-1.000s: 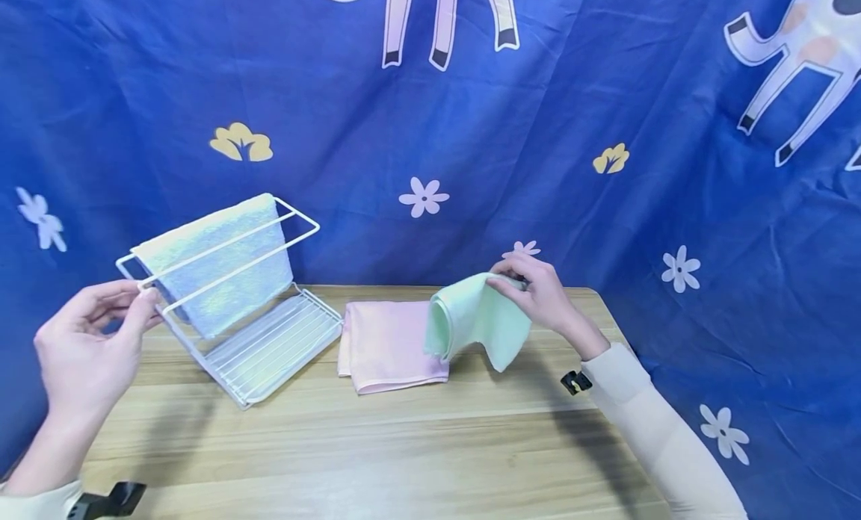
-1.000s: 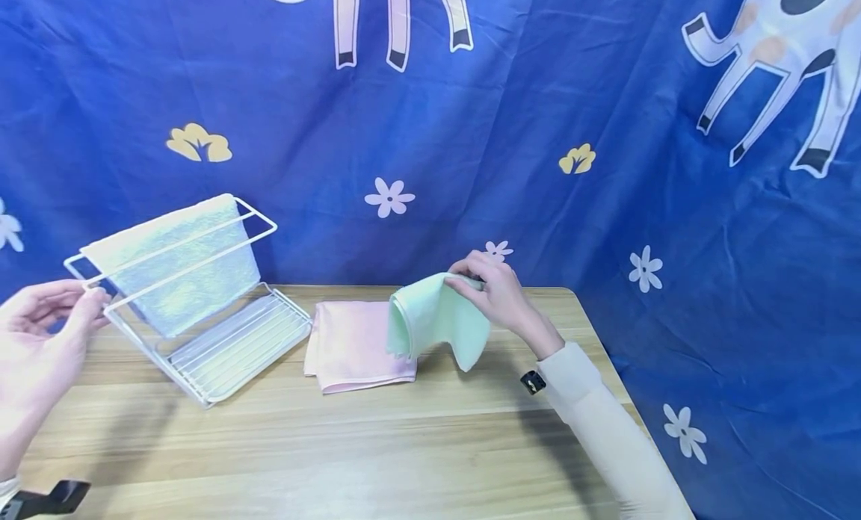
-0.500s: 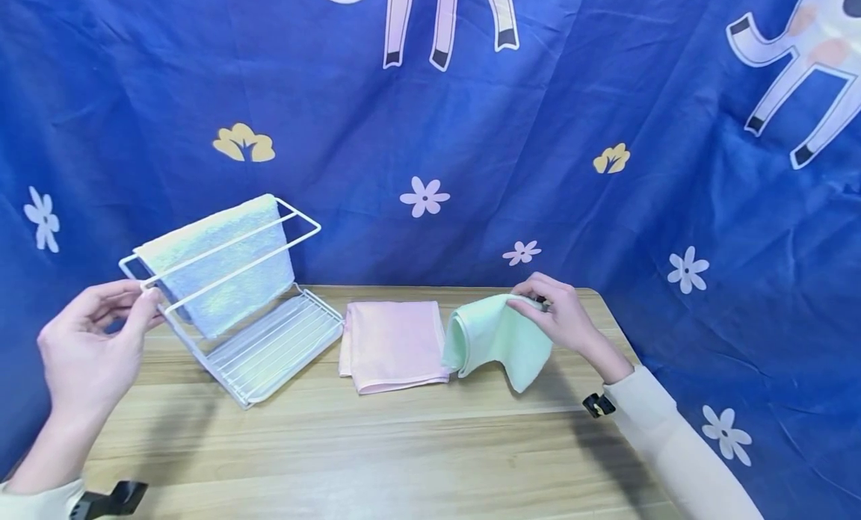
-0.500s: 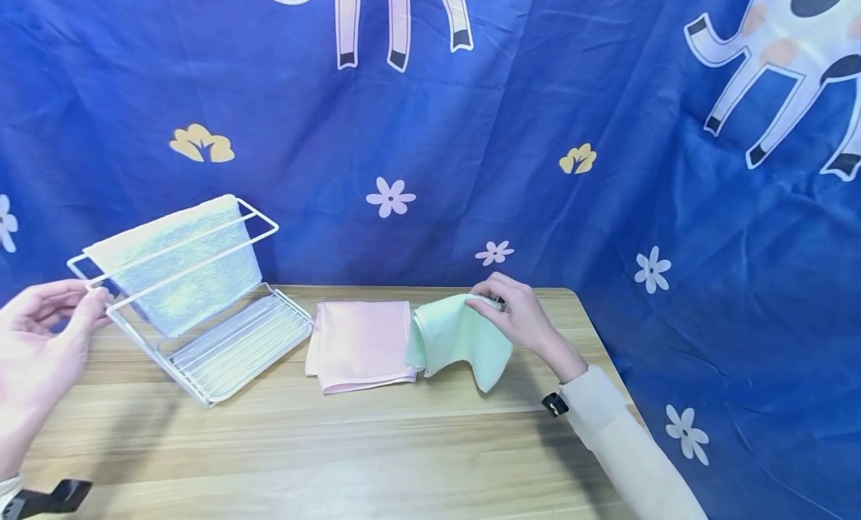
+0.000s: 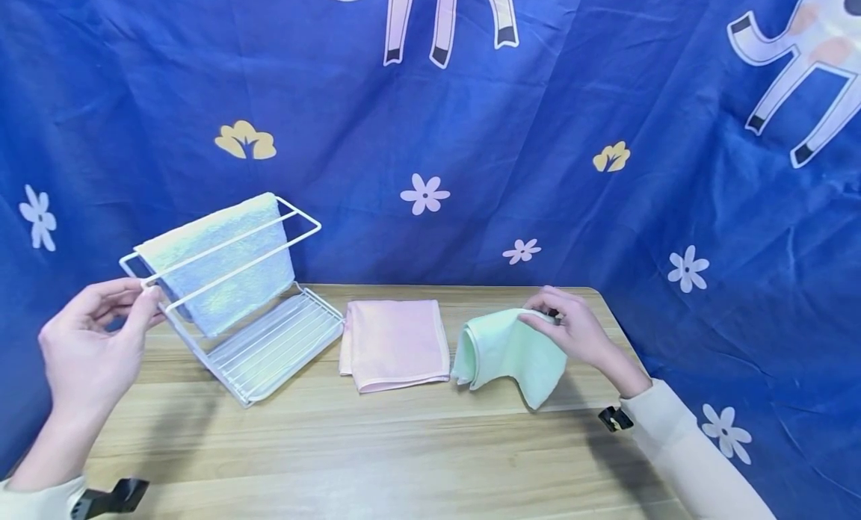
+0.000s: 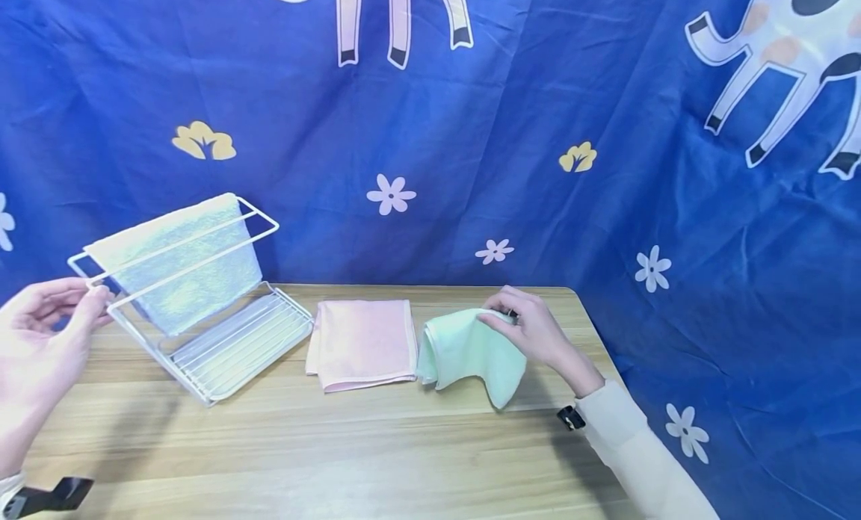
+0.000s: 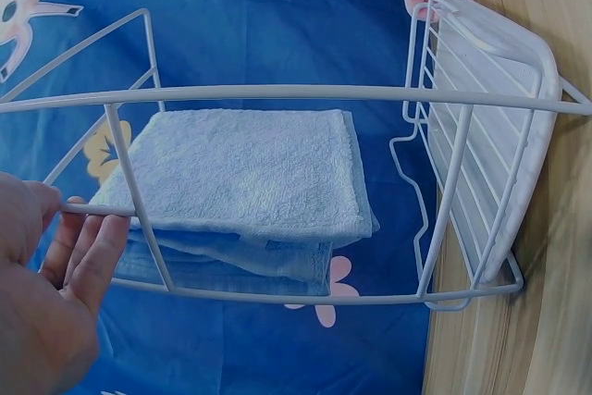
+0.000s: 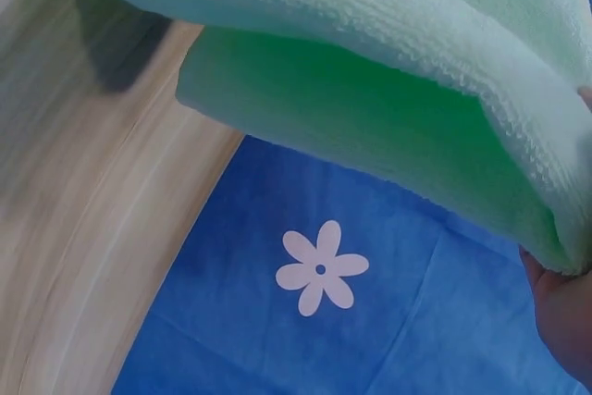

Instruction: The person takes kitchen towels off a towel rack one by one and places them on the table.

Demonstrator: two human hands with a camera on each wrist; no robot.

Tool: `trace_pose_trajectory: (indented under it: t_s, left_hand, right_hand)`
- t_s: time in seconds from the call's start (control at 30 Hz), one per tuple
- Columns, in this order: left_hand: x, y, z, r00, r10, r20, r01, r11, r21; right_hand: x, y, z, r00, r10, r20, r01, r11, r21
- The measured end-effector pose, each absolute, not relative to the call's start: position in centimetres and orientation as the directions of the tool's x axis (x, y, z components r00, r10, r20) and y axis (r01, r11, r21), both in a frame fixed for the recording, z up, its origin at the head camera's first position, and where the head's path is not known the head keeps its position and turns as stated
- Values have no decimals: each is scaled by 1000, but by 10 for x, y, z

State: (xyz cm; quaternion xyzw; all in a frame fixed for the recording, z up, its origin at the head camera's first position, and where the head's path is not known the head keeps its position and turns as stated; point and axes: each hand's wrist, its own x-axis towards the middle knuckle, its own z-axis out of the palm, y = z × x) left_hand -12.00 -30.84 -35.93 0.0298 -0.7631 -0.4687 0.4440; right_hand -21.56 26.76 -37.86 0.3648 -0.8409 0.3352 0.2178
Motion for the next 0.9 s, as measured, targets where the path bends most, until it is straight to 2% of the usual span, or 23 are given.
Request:
trace_pose_trajectory:
  t_s: [0.43,0.9]
  left_hand:
    - [-118,-309,-361,-604,-465,648,362,564,742]
    - [-120,-309,-362,-604,-471,643,365,553,749]
  right_hand:
    - [-209,274,-378,-658,-522,543,-751,507,-423]
    - [-227,270,-385,-750,-487,446,-657,620,-428]
